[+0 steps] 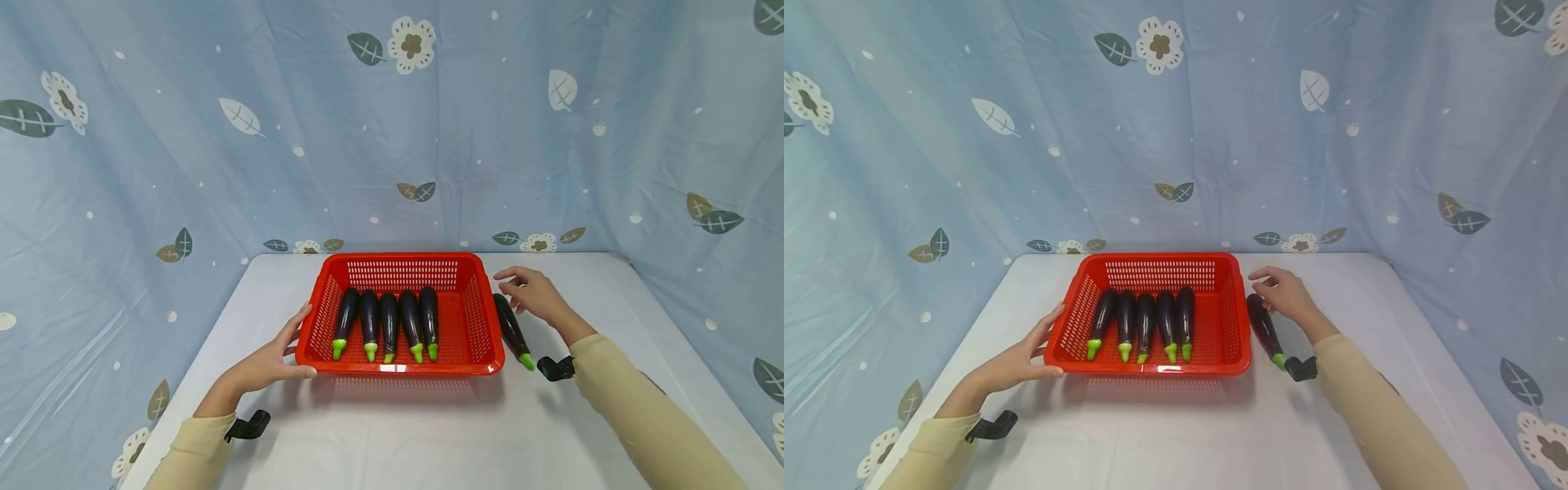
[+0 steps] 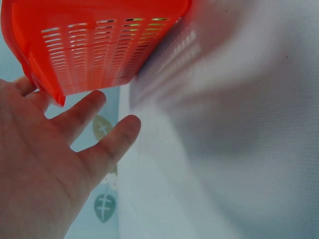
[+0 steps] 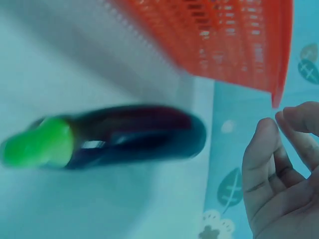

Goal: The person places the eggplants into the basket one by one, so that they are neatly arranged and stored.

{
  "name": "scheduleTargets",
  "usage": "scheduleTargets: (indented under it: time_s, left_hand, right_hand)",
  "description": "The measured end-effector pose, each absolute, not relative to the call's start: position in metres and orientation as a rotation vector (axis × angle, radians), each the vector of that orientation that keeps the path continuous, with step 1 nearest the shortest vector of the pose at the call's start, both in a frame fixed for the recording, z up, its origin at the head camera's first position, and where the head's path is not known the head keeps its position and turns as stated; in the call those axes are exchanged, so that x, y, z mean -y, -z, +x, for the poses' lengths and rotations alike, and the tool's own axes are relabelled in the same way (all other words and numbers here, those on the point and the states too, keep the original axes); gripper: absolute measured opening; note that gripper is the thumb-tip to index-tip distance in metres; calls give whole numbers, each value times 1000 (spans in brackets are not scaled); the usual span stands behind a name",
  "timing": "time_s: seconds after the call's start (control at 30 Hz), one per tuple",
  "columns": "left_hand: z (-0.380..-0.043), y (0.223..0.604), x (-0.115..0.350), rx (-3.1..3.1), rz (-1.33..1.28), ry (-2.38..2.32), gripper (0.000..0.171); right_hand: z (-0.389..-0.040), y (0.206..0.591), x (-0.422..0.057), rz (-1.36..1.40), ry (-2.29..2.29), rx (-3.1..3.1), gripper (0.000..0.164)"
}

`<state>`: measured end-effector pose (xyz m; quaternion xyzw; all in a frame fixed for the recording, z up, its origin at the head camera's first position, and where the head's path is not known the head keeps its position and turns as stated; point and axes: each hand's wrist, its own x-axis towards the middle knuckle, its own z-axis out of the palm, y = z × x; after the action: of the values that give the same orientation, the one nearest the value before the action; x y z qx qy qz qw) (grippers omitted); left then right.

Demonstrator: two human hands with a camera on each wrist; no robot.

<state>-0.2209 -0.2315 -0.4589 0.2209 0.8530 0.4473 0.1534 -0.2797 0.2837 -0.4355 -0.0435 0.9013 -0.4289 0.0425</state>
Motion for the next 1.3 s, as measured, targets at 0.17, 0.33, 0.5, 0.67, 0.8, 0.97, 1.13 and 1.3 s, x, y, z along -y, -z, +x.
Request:
scheduleTargets:
  time_s: [0.17,0.33,0.5,0.67,0.8,0.97,1.13,1.3]
  left_hand:
    - [-221,459,231,-2440,636,-1289,108]
    - [-221,458,231,-2443,635,-1286,108]
    - [-221,458,231,-2448,640,-1281,108]
    - [-222,459,232,-2449,643,-1277,108]
    - [-222,460,232,-2461,651,-1264,108]
    - [-222,461,232,-2461,648,-1264,108]
    - [-222,460,232,-2453,653,-1272,108]
    - [-222,460,232,-2447,641,-1275,107]
  right_hand:
    - [-277,447,-298,-77,1226,-2757,38]
    - [-277,461,-308,-19,1196,-2663,44]
    - [-277,473,-310,-6,1219,-2573,53]
    - [-279,482,-309,-19,1224,-2535,60]
    - [-278,483,-308,-43,1228,-2530,60]
    - [-273,479,-309,-71,1224,-2543,56]
    - [-267,473,-317,-39,1213,-2563,55]
    - [-266,473,-330,7,1205,-2573,55]
